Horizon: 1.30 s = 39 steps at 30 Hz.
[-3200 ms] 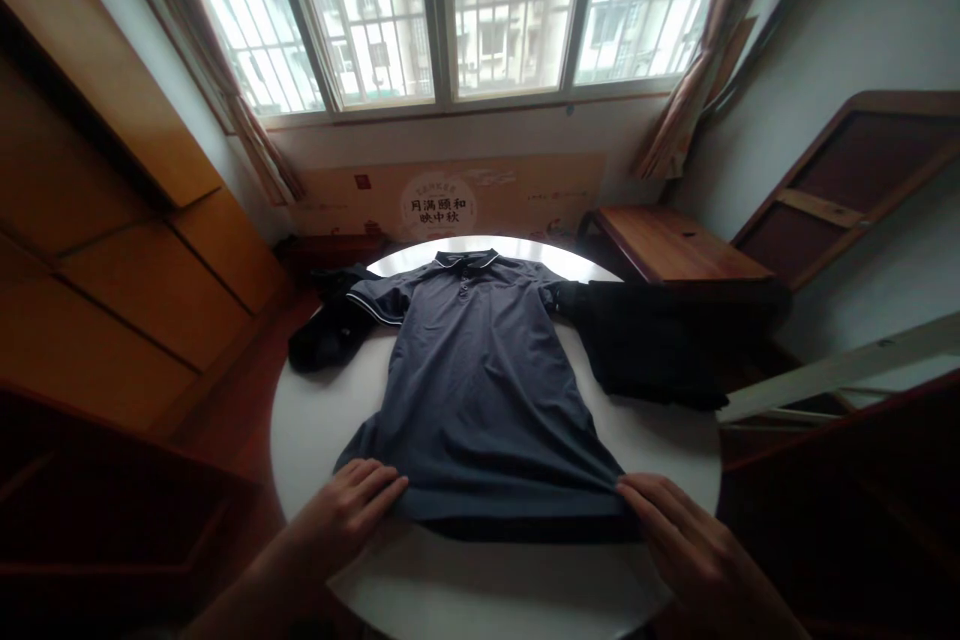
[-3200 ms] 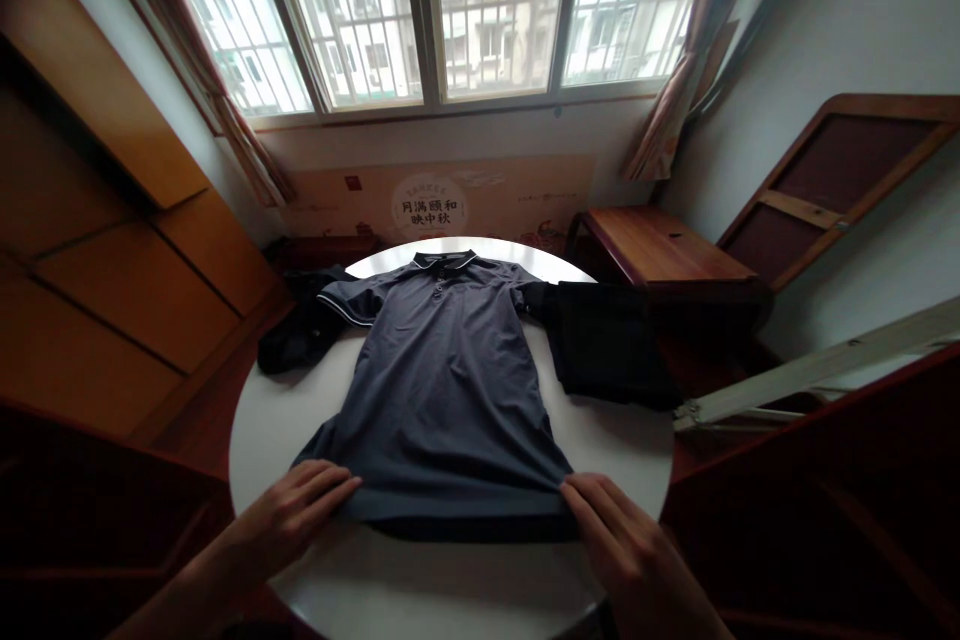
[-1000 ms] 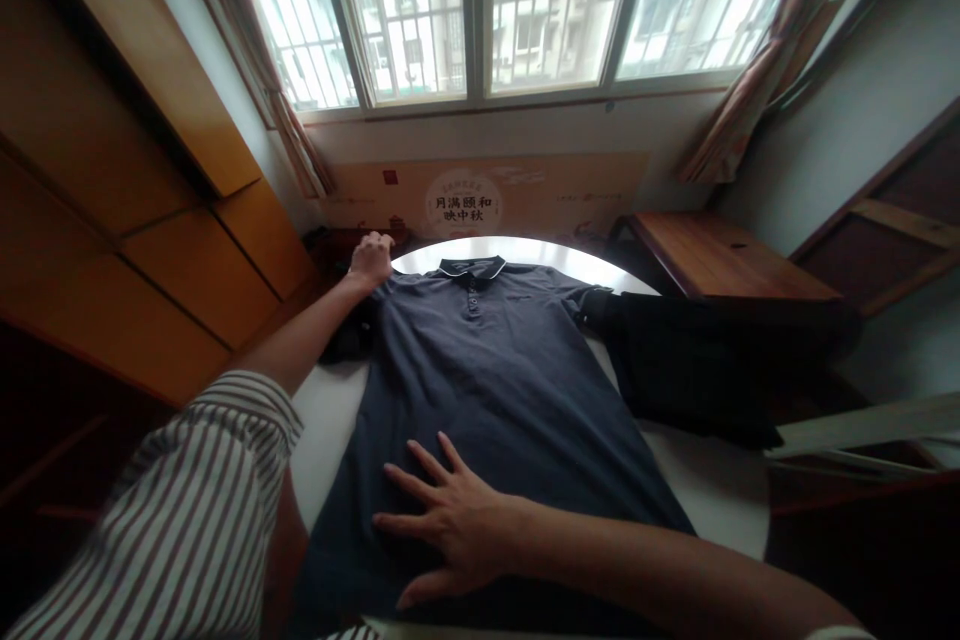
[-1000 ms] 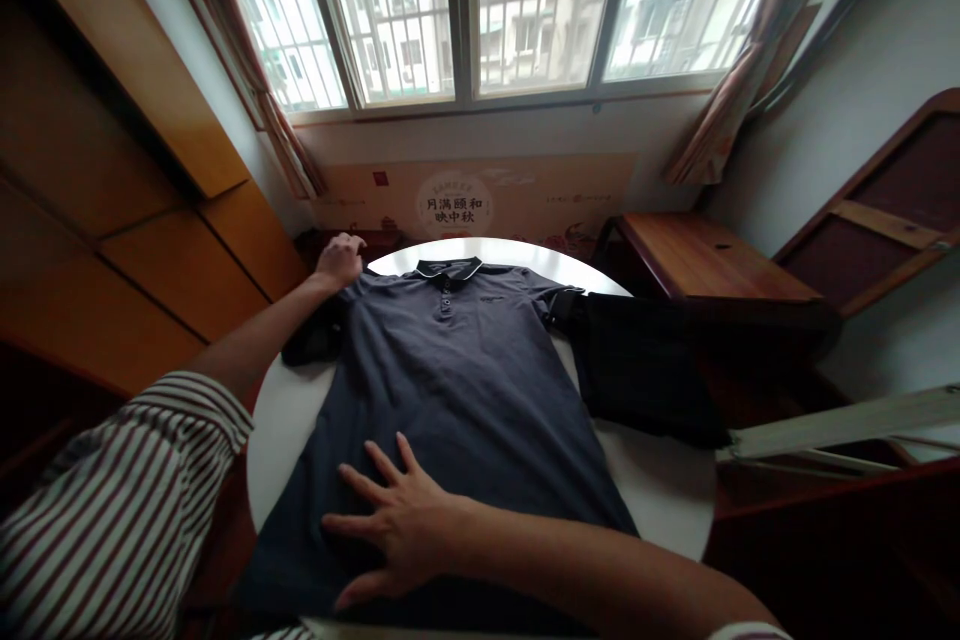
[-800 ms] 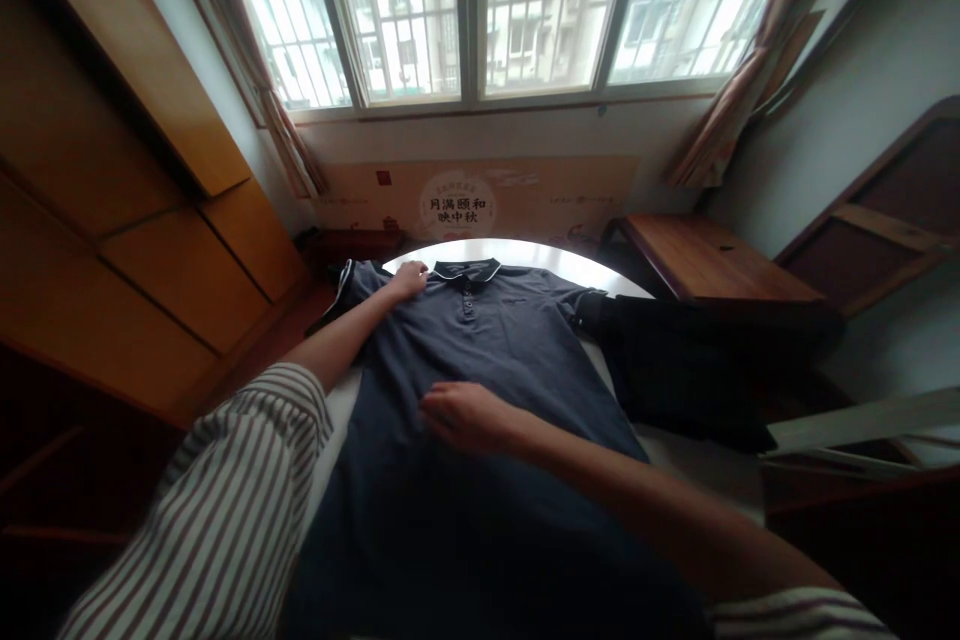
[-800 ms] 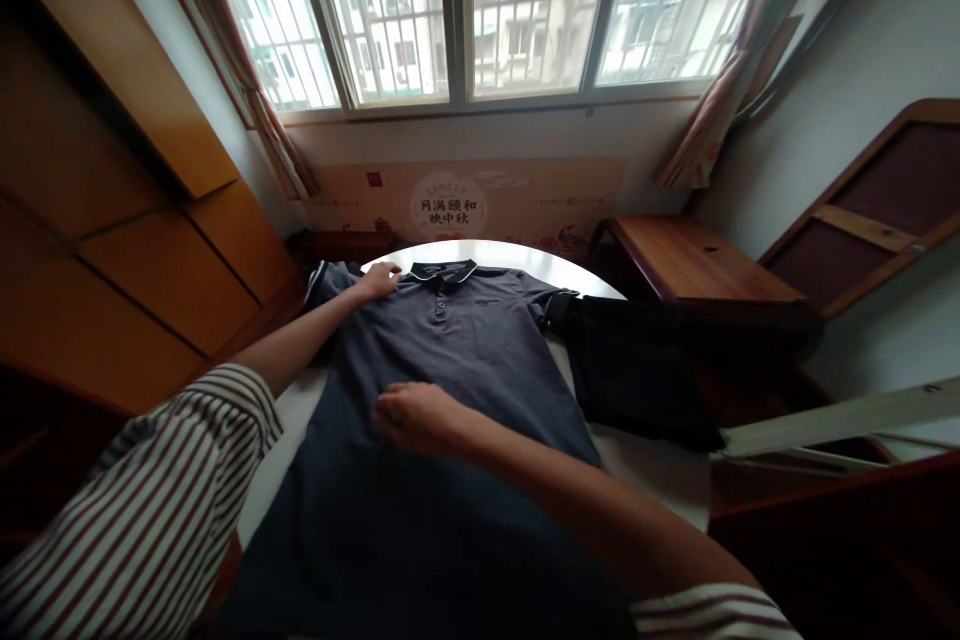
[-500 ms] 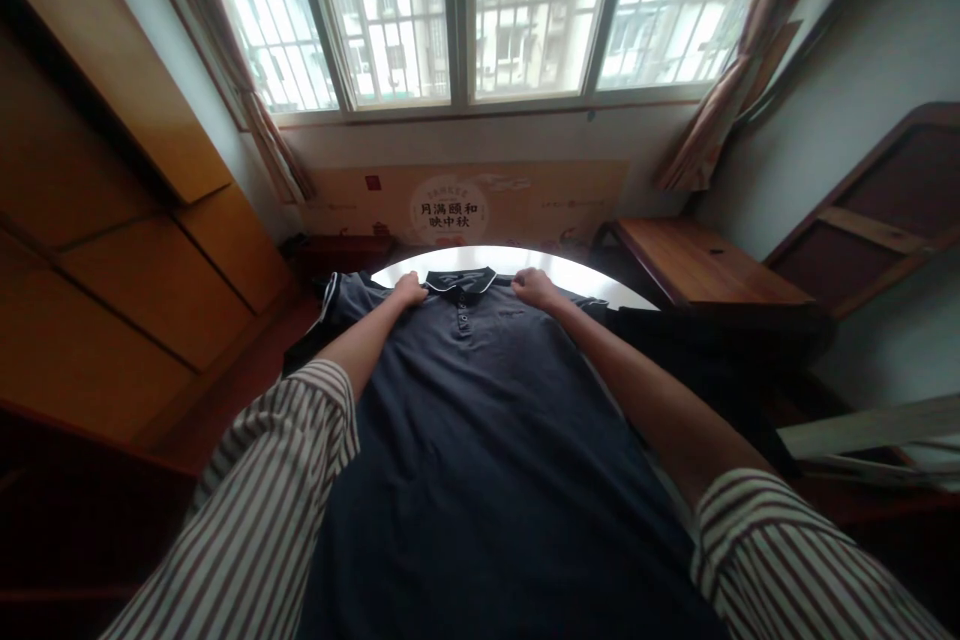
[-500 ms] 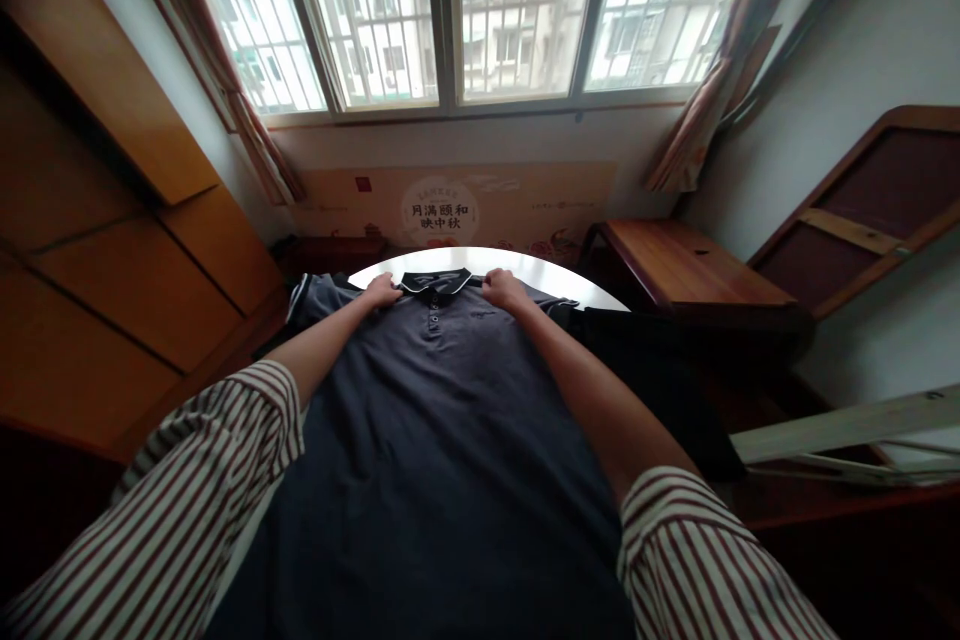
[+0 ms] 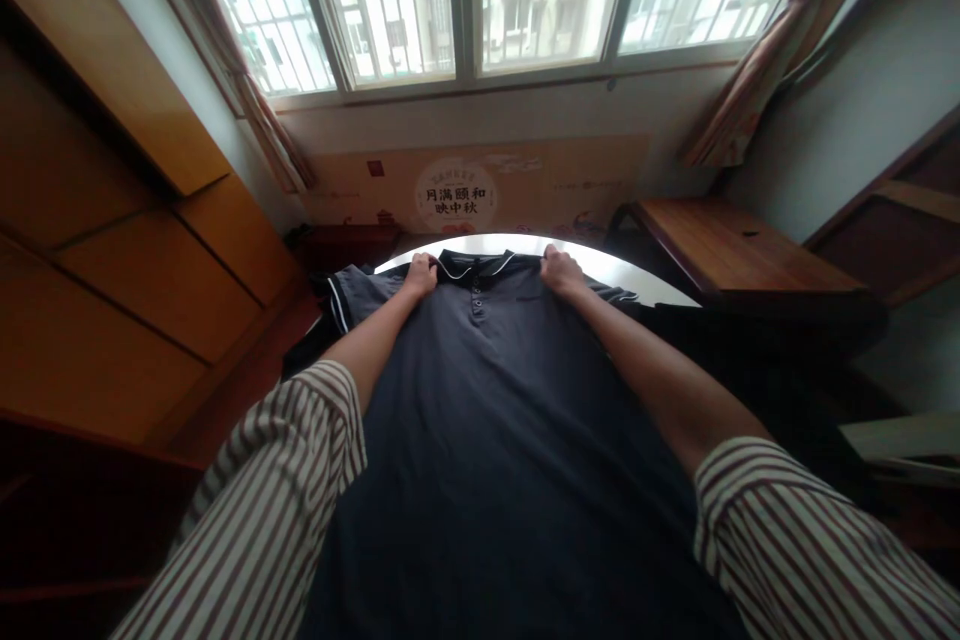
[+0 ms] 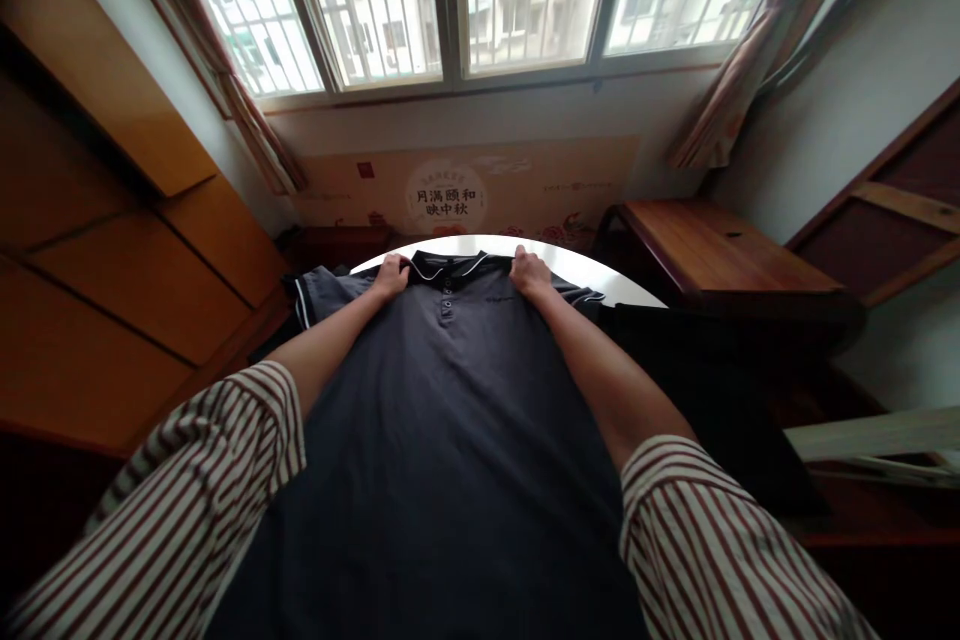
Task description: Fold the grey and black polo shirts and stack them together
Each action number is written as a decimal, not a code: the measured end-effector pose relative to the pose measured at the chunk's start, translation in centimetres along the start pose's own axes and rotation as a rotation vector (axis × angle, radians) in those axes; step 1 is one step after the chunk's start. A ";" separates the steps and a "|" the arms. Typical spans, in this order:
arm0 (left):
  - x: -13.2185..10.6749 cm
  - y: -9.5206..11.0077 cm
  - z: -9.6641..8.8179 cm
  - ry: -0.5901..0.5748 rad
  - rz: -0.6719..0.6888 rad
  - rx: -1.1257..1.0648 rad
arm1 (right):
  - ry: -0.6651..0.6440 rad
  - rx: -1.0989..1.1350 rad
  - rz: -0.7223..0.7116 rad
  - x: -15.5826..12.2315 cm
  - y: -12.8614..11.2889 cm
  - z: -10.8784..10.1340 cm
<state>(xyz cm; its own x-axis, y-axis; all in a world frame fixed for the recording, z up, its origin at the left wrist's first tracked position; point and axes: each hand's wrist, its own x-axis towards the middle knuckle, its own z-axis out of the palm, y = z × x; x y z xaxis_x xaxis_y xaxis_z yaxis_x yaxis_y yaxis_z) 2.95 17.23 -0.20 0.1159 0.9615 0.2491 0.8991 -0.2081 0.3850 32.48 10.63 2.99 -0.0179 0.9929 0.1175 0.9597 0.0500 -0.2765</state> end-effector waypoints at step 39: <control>-46.3 -1.1 -14.5 -0.256 0.622 0.164 | 0.247 -0.211 -0.732 -42.3 6.9 -1.6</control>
<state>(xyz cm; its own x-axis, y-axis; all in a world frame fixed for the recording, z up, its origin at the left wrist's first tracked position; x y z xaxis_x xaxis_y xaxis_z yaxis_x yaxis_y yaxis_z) -9.52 -29.66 0.77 0.7083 0.6887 0.1546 0.6833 -0.7240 0.0947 40.36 -31.19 -2.35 -0.6247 0.6623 0.4137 0.7616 0.6338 0.1354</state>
